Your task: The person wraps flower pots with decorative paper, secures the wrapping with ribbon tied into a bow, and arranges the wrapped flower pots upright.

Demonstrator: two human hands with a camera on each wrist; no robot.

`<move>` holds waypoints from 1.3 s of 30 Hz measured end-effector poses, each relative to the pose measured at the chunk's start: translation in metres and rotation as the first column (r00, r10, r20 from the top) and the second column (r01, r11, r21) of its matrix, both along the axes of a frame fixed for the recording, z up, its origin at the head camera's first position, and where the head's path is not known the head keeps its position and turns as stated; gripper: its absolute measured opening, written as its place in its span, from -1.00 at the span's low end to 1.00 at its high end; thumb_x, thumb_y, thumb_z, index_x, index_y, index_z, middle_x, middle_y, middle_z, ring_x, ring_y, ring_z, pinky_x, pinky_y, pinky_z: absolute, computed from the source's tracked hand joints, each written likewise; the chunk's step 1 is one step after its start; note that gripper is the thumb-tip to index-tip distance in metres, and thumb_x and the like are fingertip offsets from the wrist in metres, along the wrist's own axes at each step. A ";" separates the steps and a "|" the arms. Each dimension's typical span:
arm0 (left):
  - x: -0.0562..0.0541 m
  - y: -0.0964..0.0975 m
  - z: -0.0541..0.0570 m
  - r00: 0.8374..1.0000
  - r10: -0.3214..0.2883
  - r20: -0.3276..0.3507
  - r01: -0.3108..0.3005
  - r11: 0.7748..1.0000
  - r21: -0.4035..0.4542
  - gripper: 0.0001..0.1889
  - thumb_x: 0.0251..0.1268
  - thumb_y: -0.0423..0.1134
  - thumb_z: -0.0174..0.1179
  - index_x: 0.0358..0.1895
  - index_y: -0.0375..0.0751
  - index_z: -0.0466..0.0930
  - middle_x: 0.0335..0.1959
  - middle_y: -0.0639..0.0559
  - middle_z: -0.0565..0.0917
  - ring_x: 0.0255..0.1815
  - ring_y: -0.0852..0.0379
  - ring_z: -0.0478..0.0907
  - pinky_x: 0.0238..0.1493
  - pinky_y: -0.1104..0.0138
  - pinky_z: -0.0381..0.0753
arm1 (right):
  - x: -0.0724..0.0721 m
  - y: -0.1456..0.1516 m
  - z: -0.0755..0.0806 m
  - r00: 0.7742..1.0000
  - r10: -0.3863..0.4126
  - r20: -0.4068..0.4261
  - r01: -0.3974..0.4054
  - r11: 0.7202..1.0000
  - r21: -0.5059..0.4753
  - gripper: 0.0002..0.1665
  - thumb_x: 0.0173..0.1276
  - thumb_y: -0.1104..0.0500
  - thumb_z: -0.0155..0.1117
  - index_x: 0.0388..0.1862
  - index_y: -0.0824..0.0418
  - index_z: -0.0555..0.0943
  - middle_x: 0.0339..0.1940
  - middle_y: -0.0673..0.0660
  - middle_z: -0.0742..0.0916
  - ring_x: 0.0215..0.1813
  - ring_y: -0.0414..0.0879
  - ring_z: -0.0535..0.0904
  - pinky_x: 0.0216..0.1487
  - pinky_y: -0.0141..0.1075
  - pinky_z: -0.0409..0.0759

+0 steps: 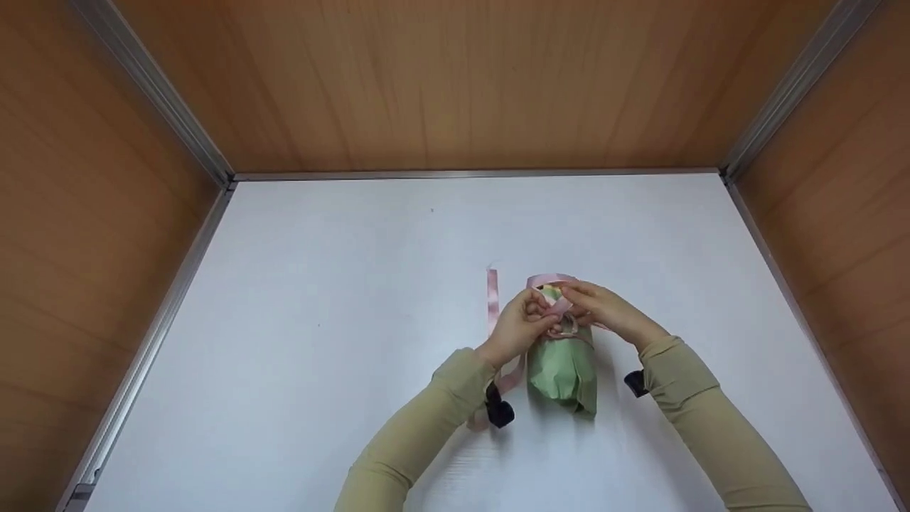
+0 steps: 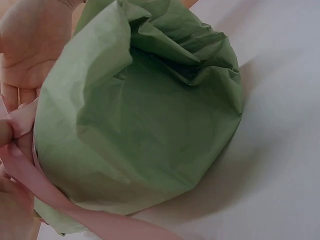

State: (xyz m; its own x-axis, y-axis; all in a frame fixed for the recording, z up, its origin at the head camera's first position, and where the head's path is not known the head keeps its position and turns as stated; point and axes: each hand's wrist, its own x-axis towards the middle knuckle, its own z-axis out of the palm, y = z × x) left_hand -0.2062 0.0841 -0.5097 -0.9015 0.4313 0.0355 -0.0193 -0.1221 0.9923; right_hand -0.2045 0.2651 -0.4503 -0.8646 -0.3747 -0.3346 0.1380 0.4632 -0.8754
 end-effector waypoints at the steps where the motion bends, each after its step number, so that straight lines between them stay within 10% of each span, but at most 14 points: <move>1: 0.000 0.000 0.000 1.000 -0.004 -0.005 0.004 1.000 0.001 -0.83 0.24 -0.51 0.15 -0.23 -0.35 0.32 -0.46 0.09 0.53 -0.46 0.32 0.57 -0.43 0.54 0.52 | -0.001 -0.001 0.000 1.000 0.006 -0.003 -0.006 1.000 0.007 -0.23 0.50 -0.15 -0.14 0.45 0.36 0.13 0.23 0.41 0.48 0.01 0.02 0.53 0.14 -0.09 0.49; 4: -0.001 0.000 0.001 1.000 -0.017 -0.014 0.017 1.000 0.008 -0.82 0.25 -0.52 0.14 -0.21 -0.38 0.30 -0.41 0.06 0.55 -0.44 0.31 0.57 -0.42 0.52 0.53 | -0.002 -0.003 -0.001 0.999 0.027 -0.034 -0.026 0.999 0.040 -0.28 0.47 -0.11 -0.05 0.39 0.36 0.23 0.25 0.38 0.47 0.01 -0.03 0.48 0.00 -0.22 0.47; 11: 0.000 0.000 0.003 0.999 -0.022 -0.033 0.022 1.000 -0.014 -0.69 0.27 -0.54 0.11 0.04 -0.39 0.30 -0.36 0.07 0.54 -0.38 0.28 0.55 -0.35 0.50 0.55 | 0.001 -0.006 -0.004 0.986 0.044 -0.163 -0.032 0.997 0.075 -0.68 0.37 0.06 0.19 -0.20 0.35 0.55 -0.37 0.02 0.56 -0.30 -0.17 0.44 -0.27 -0.37 0.44; 19: 0.007 -0.008 0.022 0.996 -0.065 -0.056 0.064 0.998 -0.009 -0.57 0.25 -0.57 0.10 0.20 -0.52 0.31 -0.35 -0.10 0.57 -0.42 0.28 0.52 -0.36 0.50 0.53 | 0.002 -0.009 -0.011 0.947 0.026 -0.319 0.013 0.993 0.119 -0.78 0.31 0.14 0.27 -0.39 0.30 0.56 -0.47 -0.01 0.55 -0.41 -0.24 0.41 -0.38 -0.44 0.41; 32: -0.008 -0.018 0.008 0.995 -0.067 -0.073 0.052 0.978 -0.200 -0.67 0.51 -0.28 -0.14 0.20 -0.27 0.45 0.00 -0.22 0.59 -0.06 0.09 0.56 -0.06 0.35 0.55 | 0.000 -0.009 -0.019 0.939 -0.030 -0.344 0.068 0.993 0.100 -0.73 0.31 0.16 0.27 -0.52 0.26 0.46 -0.59 -0.06 0.43 -0.52 -0.27 0.33 -0.51 -0.46 0.31; 35: -0.013 -0.023 0.009 0.959 -0.149 -0.240 0.048 0.923 -0.383 -0.65 0.50 -0.37 -0.16 0.24 -0.22 0.43 -0.06 -0.22 0.57 -0.04 0.01 0.50 0.01 0.30 0.52 | 0.000 -0.009 -0.019 0.937 -0.019 -0.348 0.058 0.993 0.103 -0.74 0.30 0.17 0.27 -0.51 0.26 0.47 -0.59 -0.07 0.43 -0.53 -0.28 0.32 -0.52 -0.46 0.31; 39: -0.018 -0.025 0.013 0.821 -0.321 -0.472 -0.082 0.751 -0.655 -0.64 0.41 -0.43 -0.07 0.19 -0.16 0.48 -0.09 -0.19 0.48 -0.07 0.00 0.39 0.03 0.28 0.44 | 0.000 -0.008 -0.021 0.942 -0.017 -0.335 0.054 0.993 0.103 -0.75 0.30 0.18 0.28 -0.51 0.24 0.46 -0.58 -0.07 0.43 -0.53 -0.29 0.32 -0.53 -0.47 0.30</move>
State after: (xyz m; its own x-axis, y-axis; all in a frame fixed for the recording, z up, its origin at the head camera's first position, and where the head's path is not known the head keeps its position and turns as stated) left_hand -0.2245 0.0587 -0.4969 -0.7557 0.6342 0.1637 0.5546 0.4866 0.6750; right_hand -0.2044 0.2569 -0.4712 -0.9457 -0.3190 -0.0620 -0.1349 0.5588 -0.8182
